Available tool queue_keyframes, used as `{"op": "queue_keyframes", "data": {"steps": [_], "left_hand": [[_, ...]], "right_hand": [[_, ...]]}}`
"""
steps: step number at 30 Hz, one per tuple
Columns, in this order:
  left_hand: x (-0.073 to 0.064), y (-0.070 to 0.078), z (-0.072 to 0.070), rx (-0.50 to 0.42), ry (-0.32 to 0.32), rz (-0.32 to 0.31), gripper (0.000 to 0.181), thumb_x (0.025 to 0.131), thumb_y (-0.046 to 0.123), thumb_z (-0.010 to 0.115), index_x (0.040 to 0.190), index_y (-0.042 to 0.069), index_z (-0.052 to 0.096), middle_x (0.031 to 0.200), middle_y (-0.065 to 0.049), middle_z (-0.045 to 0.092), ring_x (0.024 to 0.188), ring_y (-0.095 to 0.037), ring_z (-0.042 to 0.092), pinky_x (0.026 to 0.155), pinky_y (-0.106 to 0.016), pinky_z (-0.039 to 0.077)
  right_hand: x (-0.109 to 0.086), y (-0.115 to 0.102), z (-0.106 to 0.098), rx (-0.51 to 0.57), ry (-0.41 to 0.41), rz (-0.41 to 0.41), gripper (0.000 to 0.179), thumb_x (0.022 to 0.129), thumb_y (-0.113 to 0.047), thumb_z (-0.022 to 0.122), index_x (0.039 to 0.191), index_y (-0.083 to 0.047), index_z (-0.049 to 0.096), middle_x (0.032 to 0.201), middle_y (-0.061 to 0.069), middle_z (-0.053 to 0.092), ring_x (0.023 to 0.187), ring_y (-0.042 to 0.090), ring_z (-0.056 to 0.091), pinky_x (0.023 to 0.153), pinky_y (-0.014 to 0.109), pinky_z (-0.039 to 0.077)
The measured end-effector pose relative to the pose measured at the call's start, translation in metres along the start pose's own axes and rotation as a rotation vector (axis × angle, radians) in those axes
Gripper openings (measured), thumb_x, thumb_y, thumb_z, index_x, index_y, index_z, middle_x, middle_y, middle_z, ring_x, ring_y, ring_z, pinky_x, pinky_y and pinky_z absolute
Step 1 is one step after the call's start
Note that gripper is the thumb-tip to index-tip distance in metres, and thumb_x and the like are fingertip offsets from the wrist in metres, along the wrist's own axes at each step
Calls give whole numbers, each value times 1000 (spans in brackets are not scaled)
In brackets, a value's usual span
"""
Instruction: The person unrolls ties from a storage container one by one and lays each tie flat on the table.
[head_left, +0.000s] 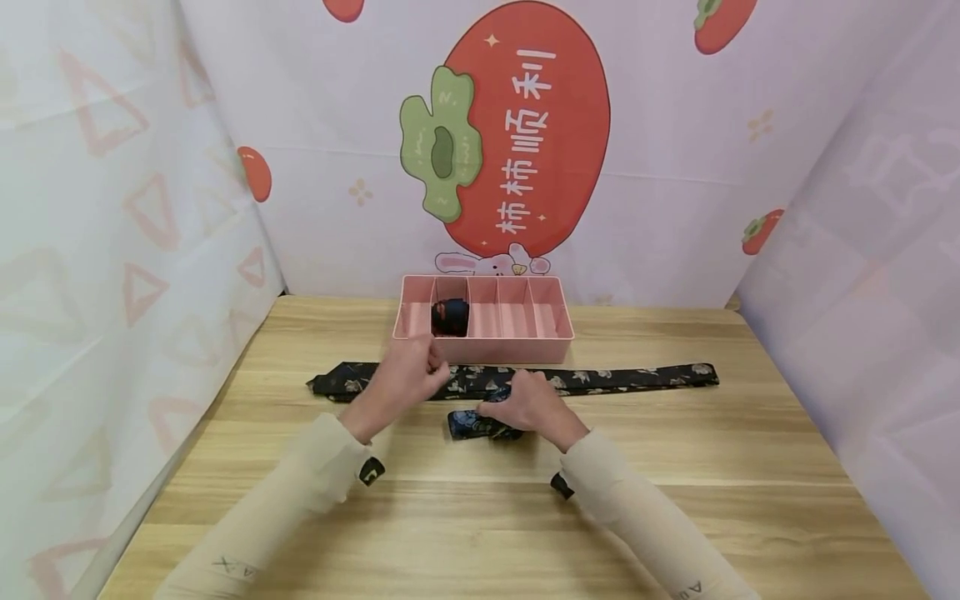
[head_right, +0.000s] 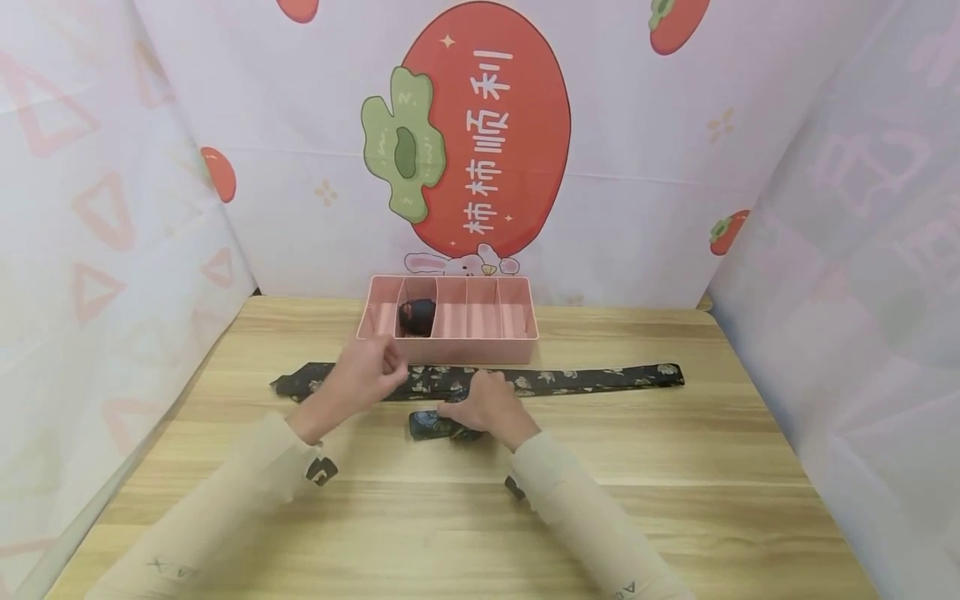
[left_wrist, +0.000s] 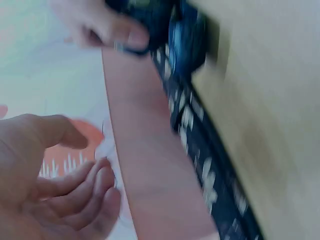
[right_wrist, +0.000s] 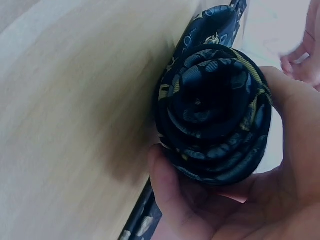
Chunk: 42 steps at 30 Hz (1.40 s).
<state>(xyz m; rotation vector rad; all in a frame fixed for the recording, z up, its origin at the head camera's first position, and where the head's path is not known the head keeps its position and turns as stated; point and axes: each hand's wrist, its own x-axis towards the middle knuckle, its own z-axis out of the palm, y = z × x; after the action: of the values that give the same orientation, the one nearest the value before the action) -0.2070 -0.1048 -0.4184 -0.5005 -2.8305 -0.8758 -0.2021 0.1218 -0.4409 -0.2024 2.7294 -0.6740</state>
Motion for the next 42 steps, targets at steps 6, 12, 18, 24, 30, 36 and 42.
{"op": "queue_keyframes", "data": {"steps": [6,12,18,24,30,36,42], "left_hand": [[-16,15,30,-37,-207,-63,6,91,12,74,88,11,69,76,2,71,65,-7,63,75,-36,61],[-23,21,48,-3,-248,-63,16,92,15,78,82,14,66,72,5,65,60,-9,56,71,-37,52],[-23,19,55,62,-246,-59,20,88,15,82,78,13,65,72,3,65,63,-12,56,66,-36,51],[-24,18,56,63,-253,-35,22,87,12,82,75,13,63,69,4,61,64,-13,55,64,-35,48],[-25,15,57,42,-257,-12,23,88,10,82,74,14,63,67,5,60,63,-12,55,65,-35,47],[-29,7,60,57,-241,-17,25,87,13,84,72,17,64,67,7,62,68,-12,58,75,-44,51],[-31,1,54,39,-230,-30,22,87,13,85,74,18,68,63,8,61,64,-10,56,70,-39,50]], "right_hand": [[-5,4,-7,-36,20,22,64,85,-55,82,55,-17,39,51,-7,27,45,12,31,46,27,29],[-9,13,-12,-22,34,44,58,85,-59,82,68,-13,51,54,-3,37,47,13,42,46,27,35],[-15,24,-22,7,61,-6,53,86,-58,81,73,-12,57,56,-2,42,49,14,45,49,28,37],[-17,26,-40,26,143,-212,64,89,-42,84,133,-4,58,78,7,54,60,16,47,54,30,38],[-11,7,-42,-30,190,-367,27,90,-25,85,94,-5,66,76,3,59,62,13,52,61,29,45],[-6,-16,-22,-87,89,-435,20,92,-19,83,88,-4,70,71,-1,60,59,10,53,61,27,48],[-7,-21,-7,-198,131,-448,30,87,-26,88,83,-3,68,68,-2,52,57,11,47,55,27,40]]}}
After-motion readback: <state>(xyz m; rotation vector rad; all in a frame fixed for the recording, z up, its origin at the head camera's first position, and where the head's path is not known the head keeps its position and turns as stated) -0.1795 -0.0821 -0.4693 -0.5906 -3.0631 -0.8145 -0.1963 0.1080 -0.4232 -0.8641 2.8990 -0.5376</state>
